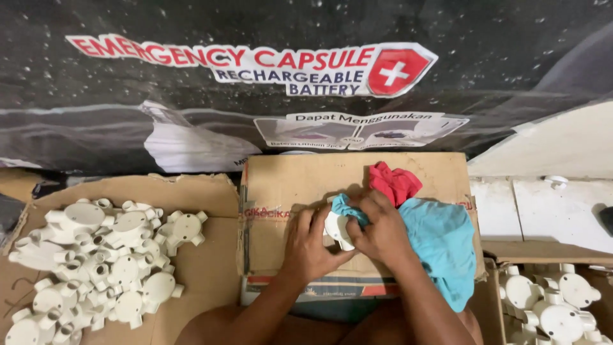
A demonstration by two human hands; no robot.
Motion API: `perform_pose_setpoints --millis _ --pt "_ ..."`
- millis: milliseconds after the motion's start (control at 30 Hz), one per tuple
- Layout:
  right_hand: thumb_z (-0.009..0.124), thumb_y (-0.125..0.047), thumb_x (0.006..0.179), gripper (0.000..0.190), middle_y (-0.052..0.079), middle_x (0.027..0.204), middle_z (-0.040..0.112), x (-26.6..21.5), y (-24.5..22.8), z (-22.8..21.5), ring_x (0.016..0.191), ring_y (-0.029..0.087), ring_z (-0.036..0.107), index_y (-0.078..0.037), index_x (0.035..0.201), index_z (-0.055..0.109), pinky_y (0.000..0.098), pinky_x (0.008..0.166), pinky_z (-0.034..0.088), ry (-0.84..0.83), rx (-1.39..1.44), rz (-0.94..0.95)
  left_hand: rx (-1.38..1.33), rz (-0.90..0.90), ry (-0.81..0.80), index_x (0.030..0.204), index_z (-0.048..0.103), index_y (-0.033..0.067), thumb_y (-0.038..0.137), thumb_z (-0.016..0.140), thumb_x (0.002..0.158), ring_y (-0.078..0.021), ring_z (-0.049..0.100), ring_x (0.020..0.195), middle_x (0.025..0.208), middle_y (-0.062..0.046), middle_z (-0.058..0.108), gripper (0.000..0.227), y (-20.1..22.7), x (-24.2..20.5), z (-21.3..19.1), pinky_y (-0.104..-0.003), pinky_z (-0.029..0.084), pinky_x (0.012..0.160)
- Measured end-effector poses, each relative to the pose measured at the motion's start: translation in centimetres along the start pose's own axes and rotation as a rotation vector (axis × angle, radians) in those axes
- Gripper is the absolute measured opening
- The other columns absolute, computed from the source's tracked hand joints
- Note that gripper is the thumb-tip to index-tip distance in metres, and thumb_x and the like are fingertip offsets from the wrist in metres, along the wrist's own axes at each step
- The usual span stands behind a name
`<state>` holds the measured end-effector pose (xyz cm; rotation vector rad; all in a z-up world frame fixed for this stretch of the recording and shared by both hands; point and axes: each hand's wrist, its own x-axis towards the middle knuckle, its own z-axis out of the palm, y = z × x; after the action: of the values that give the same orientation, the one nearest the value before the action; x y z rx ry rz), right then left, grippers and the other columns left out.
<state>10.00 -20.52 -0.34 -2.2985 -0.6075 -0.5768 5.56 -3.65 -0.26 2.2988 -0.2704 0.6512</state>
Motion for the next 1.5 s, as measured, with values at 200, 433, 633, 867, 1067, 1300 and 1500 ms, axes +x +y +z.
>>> perform_pose_setpoints --millis 200,433,633,867,1067,1300,1500 --pt "0.063 -0.011 0.078 0.022 0.01 0.102 0.062 0.3 -1.4 -1.4 0.095 0.027 0.063 -0.007 0.099 0.069 0.0378 0.079 0.054 -0.128 0.102 0.071 -0.068 0.039 -0.154 0.129 0.054 0.0055 0.048 0.086 0.067 -0.0347 0.055 0.098 0.108 -0.015 0.05 0.082 -1.0 -0.6 -0.3 -0.047 0.048 0.086" --pt "0.067 -0.016 0.077 0.008 0.008 0.079 0.059 -0.6 -2.2 -0.8 0.074 0.027 0.062 -0.013 0.084 0.07 0.0377 0.07 0.053 -0.076 -0.043 -0.162 0.022 0.034 0.048 0.121 0.061 0.0079 0.044 0.082 0.054 -0.0303 0.057 0.075 0.087 -0.009 0.047 0.079 -0.4 1.2 0.1 -0.037 0.048 0.072" --pt "0.059 -0.017 0.085 0.016 0.01 0.089 0.06 -1.9 -2.8 -0.6 0.081 0.029 0.062 -0.012 0.093 0.072 0.04 0.075 0.052 -0.029 -0.065 -0.181 -0.005 0.015 -0.097 0.136 0.052 0.0058 0.046 0.086 0.054 -0.0347 0.056 0.085 0.091 -0.014 0.047 0.097 -1.0 0.5 -0.9 -0.043 0.047 0.081" --pt "0.057 -0.007 0.085 0.019 0.012 0.094 0.06 -1.0 -4.2 -1.2 0.081 0.033 0.063 -0.01 0.099 0.07 0.0416 0.073 0.052 0.078 -0.142 -0.079 -0.121 0.014 -0.316 0.139 0.05 0.0079 0.037 0.082 0.057 -0.0376 0.051 0.108 0.114 -0.016 0.048 0.092 -1.4 0.2 -1.7 -0.046 0.04 0.095" --pt "0.06 -0.003 0.083 0.022 0.01 0.096 0.061 -3.1 -1.9 -0.7 0.083 0.031 0.063 -0.011 0.101 0.071 0.0394 0.077 0.052 0.055 -0.148 -0.056 -0.268 0.117 -0.476 0.144 0.04 -0.0003 0.017 0.077 0.07 -0.0419 0.038 0.133 0.146 -0.023 0.037 0.084 -1.9 0.2 -3.0 -0.052 0.028 0.11" --pt "0.062 -0.004 0.077 0.026 0.014 0.093 0.061 -3.9 -2.3 -3.3 0.082 0.036 0.063 -0.009 0.101 0.069 0.0444 0.076 0.053 -0.068 -0.121 -0.066 -0.208 -0.001 -0.308 0.134 0.051 0.0022 0.025 0.091 0.058 -0.0345 0.05 0.111 0.115 -0.012 0.047 0.089 0.2 -1.6 -1.0 -0.045 0.037 0.099" --pt "0.064 -0.012 0.075 0.026 0.01 0.095 0.061 -3.8 -2.8 -2.4 0.082 0.032 0.063 -0.013 0.1 0.07 0.0413 0.079 0.052 -0.098 -0.115 -0.18 -0.117 -0.035 -0.004 0.13 0.055 0.0019 0.023 0.086 0.058 -0.0365 0.054 0.103 0.108 -0.014 0.047 0.081 0.6 -2.3 -0.6 -0.045 0.043 0.093"
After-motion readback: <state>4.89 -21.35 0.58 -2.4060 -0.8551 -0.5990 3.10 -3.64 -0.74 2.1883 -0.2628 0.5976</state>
